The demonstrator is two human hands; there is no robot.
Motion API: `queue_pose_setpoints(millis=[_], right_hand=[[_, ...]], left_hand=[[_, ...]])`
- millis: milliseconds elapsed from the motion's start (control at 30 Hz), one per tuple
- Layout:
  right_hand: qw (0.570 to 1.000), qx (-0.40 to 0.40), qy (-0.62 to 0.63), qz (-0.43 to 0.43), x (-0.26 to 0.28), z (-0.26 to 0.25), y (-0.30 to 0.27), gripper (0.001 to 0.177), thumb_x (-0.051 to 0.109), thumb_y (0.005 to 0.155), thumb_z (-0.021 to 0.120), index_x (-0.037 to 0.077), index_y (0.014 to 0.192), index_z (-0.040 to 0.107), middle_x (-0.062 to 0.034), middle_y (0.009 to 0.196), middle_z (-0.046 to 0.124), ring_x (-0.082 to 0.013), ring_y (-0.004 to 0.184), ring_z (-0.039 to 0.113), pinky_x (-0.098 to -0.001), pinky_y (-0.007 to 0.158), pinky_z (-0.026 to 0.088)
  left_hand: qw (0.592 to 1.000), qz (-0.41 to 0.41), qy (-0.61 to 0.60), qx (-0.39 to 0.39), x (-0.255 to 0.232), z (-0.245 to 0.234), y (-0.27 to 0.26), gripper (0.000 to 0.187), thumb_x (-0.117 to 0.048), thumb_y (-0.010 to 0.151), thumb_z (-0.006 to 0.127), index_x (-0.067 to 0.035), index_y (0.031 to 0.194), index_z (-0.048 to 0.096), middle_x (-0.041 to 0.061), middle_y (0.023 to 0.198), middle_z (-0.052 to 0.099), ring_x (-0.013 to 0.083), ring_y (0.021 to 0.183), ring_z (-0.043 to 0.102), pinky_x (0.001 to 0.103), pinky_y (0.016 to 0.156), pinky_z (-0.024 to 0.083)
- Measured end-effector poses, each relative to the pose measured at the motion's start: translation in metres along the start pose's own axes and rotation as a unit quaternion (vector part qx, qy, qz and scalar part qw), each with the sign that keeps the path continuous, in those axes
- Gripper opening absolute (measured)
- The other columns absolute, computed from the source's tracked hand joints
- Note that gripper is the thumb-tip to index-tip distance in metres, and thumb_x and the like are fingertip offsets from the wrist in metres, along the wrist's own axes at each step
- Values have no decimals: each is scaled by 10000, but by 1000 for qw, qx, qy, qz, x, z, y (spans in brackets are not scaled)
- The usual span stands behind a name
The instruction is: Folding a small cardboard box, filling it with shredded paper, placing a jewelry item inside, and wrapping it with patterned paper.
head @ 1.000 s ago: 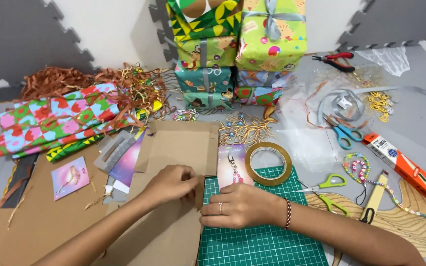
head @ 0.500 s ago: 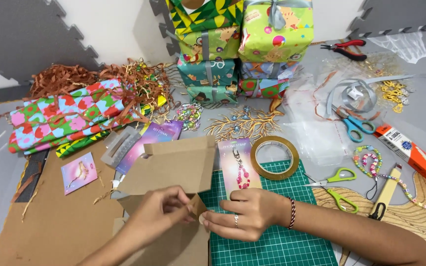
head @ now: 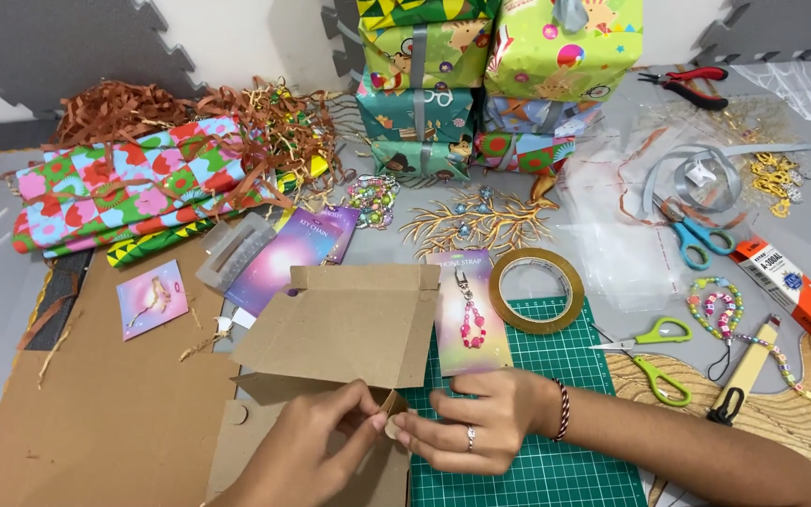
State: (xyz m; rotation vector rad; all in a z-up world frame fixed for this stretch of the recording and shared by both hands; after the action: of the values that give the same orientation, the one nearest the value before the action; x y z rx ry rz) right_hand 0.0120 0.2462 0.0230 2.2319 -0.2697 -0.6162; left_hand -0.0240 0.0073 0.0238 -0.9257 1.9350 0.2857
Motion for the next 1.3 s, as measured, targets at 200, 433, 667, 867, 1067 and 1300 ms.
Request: queue_pose_setpoints(millis=[200,433,667,867,1067,1300], right_hand=[[1000,0,24,5,4,2,2,55,133,1021,737,126,967,731,-14,1034,775,-84,733,684,-190,585,451],[1000,-7,27,13,5,1,2,79,137,1028,720,115,953,730,-28,1025,776,-93,721,684,-186,571,444],[1000,-12,13,7,10,5,-2,103,147,1023,760,124,927,729,-23,984,764,-69,733,676,-173,605,462],[1000,3,8,29,12,8,1,121,111,1021,682,108,910,729,-54,992,787,-116,743,705,-197,567,443],[994,20,100,40,9,14,-11,86,107,1039,693,49,1009,748,-56,1079,722,-180,809,713,-254,648,590],[984,55,124,116,3,9,5,112,59,1046,651,72,935,658,-65,953,666,-166,632,568,-251,517,477]], left_hand=[[993,3,110,38,1,-3,-8,343,-417,1051,517,-186,801,556,-12,633,611,167,551,524,331,537,400],[991,-77,-39,103,0,-4,0,374,-409,1038,533,-150,786,626,-33,663,670,107,634,591,265,638,437],[991,-76,-21,108,4,0,-3,395,-457,1034,503,-168,796,630,-37,641,665,110,610,604,273,616,442],[993,-70,27,94,7,6,-8,399,-466,1030,501,-180,792,643,-48,664,643,107,607,568,281,594,424],[989,-45,112,81,16,11,-9,292,-387,1028,508,-211,823,617,-36,710,719,177,610,652,343,578,456],[976,51,209,19,34,20,-15,262,-374,1008,590,-194,824,636,42,672,683,290,571,648,406,496,456]])
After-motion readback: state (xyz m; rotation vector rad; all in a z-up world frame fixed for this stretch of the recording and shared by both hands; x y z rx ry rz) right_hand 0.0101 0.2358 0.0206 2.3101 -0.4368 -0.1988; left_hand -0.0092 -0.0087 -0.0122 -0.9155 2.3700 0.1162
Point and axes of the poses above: each hand's wrist, its own y-axis towards the middle knuckle, its own z-axis out of the palm, x = y × z, the point moved 1 cm from there along y, towards the middle knuckle
